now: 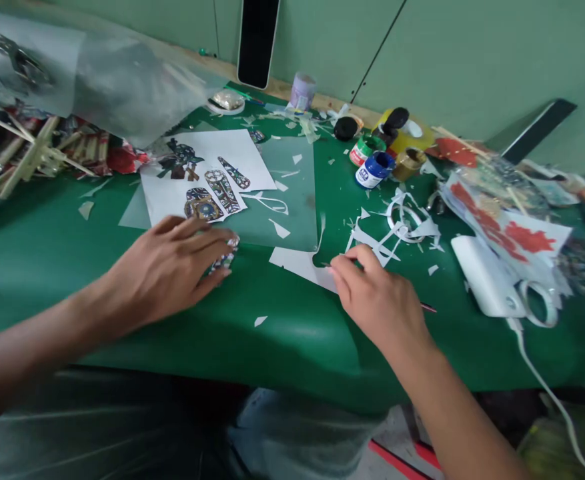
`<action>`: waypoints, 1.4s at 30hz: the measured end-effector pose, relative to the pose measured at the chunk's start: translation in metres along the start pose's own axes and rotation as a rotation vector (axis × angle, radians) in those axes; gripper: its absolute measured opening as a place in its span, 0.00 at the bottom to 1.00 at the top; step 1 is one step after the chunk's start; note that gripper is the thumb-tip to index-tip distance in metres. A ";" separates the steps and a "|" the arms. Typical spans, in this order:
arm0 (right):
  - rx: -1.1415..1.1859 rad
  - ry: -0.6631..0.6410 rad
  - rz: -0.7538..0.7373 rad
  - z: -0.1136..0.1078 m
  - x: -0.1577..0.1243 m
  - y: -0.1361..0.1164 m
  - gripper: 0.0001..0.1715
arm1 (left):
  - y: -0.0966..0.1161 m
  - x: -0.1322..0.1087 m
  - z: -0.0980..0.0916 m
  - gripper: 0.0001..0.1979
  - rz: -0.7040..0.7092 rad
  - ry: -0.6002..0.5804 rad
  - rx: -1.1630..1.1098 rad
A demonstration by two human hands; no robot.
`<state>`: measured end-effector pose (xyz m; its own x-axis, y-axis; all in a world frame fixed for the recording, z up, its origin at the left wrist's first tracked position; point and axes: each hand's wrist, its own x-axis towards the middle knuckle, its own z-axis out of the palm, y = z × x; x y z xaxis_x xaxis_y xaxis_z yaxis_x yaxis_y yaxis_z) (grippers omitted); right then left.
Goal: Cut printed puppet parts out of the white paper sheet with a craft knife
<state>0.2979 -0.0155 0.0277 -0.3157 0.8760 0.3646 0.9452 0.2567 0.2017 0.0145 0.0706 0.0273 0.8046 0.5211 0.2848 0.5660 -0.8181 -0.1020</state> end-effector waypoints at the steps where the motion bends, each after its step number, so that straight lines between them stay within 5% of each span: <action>1: 0.024 0.016 0.035 -0.002 0.003 -0.001 0.12 | 0.011 -0.008 -0.001 0.16 -0.025 0.032 0.004; 5: 0.257 -0.005 0.001 -0.007 0.022 -0.030 0.10 | 0.048 -0.030 -0.002 0.14 -0.077 0.147 -0.028; 8: 0.398 -0.078 -0.042 -0.004 0.038 -0.056 0.10 | 0.057 -0.034 0.001 0.14 -0.119 0.165 -0.076; 21: 0.485 -0.155 -0.101 0.007 0.045 -0.063 0.11 | 0.043 -0.039 0.007 0.13 -0.098 0.158 -0.282; 28: 0.493 -0.120 -0.043 0.005 0.039 -0.066 0.07 | 0.024 -0.039 0.001 0.15 0.049 0.099 -0.328; 37: 0.481 -0.083 0.032 -0.003 0.034 -0.071 0.05 | 0.052 -0.040 0.006 0.12 -0.028 0.160 -0.193; 42: 0.481 -0.099 0.005 -0.002 0.034 -0.065 0.05 | 0.023 -0.034 -0.001 0.17 0.143 0.066 -0.214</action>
<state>0.2255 -0.0034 0.0292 -0.3234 0.9065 0.2715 0.8853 0.3912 -0.2513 -0.0003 0.0342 0.0160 0.8561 0.3857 0.3440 0.3913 -0.9185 0.0561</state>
